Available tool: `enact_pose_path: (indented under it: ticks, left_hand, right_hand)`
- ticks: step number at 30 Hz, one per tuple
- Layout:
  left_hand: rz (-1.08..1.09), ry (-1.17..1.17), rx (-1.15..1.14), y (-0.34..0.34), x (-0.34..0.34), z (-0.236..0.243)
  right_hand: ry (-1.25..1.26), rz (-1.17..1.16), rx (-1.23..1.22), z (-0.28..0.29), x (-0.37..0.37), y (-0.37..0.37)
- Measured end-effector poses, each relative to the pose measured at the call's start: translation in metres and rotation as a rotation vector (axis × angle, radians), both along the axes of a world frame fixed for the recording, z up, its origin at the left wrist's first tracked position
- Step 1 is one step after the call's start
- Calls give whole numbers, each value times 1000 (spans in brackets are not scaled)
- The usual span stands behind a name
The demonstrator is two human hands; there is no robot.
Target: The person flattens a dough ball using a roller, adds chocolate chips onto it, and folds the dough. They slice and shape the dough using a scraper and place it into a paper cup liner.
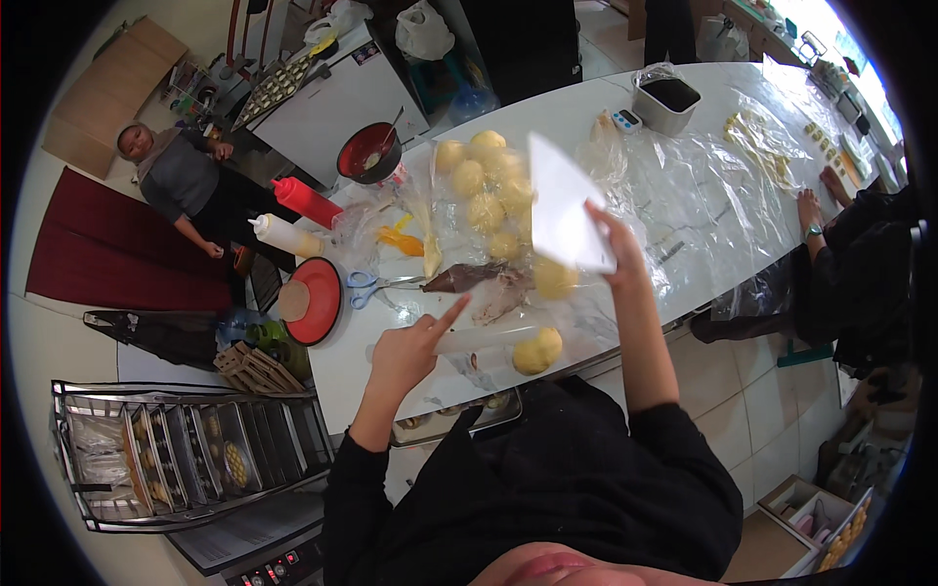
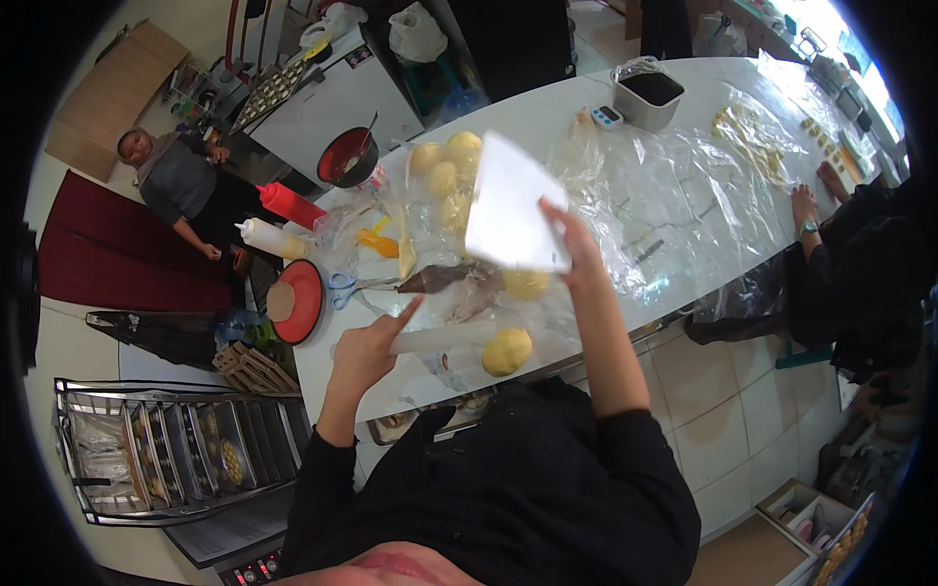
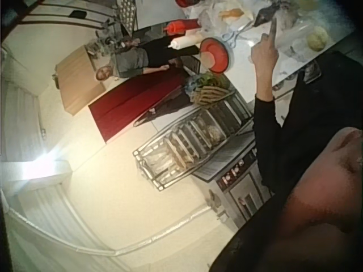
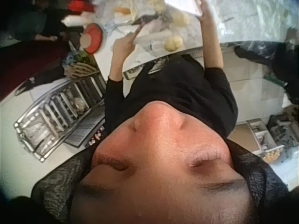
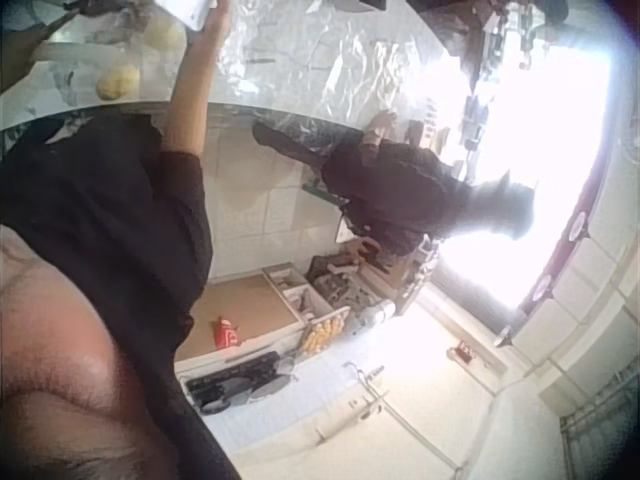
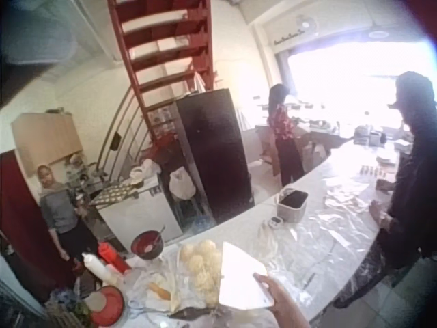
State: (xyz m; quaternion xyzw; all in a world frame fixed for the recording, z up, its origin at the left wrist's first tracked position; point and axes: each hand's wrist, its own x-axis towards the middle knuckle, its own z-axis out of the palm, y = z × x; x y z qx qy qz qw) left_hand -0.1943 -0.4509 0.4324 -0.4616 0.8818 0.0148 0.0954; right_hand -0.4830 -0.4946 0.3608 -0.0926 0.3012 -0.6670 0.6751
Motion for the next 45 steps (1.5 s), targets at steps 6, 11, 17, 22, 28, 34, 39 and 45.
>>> enact_pose_path:
  ticks: [6,11,17,22,28,34,39,45]
  left_hand:
    - [447,729,94,20,39,-28]
    - [789,947,98,38,71,-53]
    - [1128,1317,118,75,102,-65]
    - [1161,1384,170,67,125,-79]
    - [1088,1521,183,61,167,-83]
    - [1055,1512,161,86,253,-89]
    - [1128,1472,150,113,310,-104]
    - [982,1235,81,106,322,-125]
  right_hand:
    - [21,-420,80,-52,-73,-150]
    - [1,-377,197,-107,-113,-194]
    - [1221,-320,-98,-45,-25,-65]
    - [1780,334,-148,-40,81,91]
    - [2072,301,134,-81,139,114]
    - [1378,137,402,-68,75,119]
    - [1369,5,119,3,130,131]
    - [1357,564,-423,-6,304,75]
